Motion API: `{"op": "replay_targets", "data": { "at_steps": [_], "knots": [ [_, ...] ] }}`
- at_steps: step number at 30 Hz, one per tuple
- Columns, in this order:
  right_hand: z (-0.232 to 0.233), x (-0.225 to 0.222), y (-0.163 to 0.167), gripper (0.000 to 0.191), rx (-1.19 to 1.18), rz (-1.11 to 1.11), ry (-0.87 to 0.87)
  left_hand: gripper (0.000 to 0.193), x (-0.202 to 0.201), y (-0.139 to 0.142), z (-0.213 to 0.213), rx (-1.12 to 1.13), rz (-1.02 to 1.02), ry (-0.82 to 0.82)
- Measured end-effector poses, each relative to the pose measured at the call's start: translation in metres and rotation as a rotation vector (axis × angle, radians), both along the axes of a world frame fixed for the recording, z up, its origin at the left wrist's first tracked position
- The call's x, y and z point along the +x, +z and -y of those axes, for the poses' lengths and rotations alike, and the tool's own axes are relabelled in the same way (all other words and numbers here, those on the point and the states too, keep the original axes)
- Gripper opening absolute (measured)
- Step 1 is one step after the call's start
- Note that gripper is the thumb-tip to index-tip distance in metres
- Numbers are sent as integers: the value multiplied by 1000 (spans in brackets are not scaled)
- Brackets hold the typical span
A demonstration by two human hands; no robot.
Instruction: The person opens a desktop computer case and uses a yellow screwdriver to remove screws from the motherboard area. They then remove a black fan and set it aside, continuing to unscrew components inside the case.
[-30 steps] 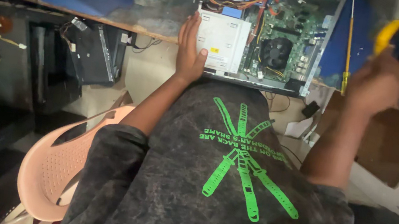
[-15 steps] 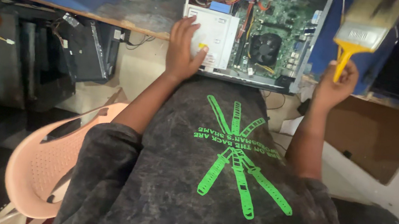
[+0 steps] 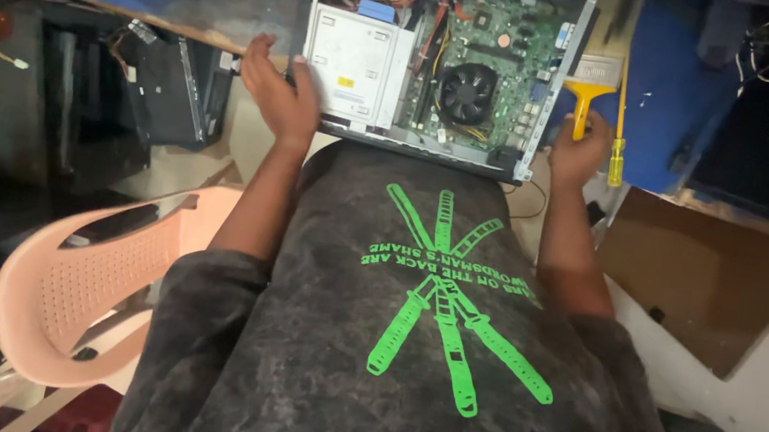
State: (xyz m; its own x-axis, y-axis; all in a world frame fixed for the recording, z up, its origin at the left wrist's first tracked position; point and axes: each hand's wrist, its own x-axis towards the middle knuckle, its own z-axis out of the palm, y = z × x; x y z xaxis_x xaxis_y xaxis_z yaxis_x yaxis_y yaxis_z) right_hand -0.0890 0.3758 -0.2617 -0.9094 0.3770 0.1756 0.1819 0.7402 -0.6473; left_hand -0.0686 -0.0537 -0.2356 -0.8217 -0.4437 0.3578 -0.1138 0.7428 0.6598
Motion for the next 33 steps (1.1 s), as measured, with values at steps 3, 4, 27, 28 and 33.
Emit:
{"op": "replay_targets", "data": {
  "at_steps": [3, 4, 27, 28, 33],
  "knots": [
    [-9, -3, -2, 27, 91, 42, 62, 47, -3, -4, 3, -14, 27, 64],
    [-11, -3, -3, 27, 86, 58, 94, 48, -5, -5, 4, -24, 35, 80],
    [38, 18, 28, 17, -184, 175, 335, 26, -12, -1, 21, 42, 100, 44],
    [42, 18, 28, 18, -211, 159, 327, 25, -15, -1, 27, 41, 93, 33],
    [71, 11, 27, 19, -161, 220, 342, 25, -27, -4, 63, -51, 60, 8]
  ]
}}
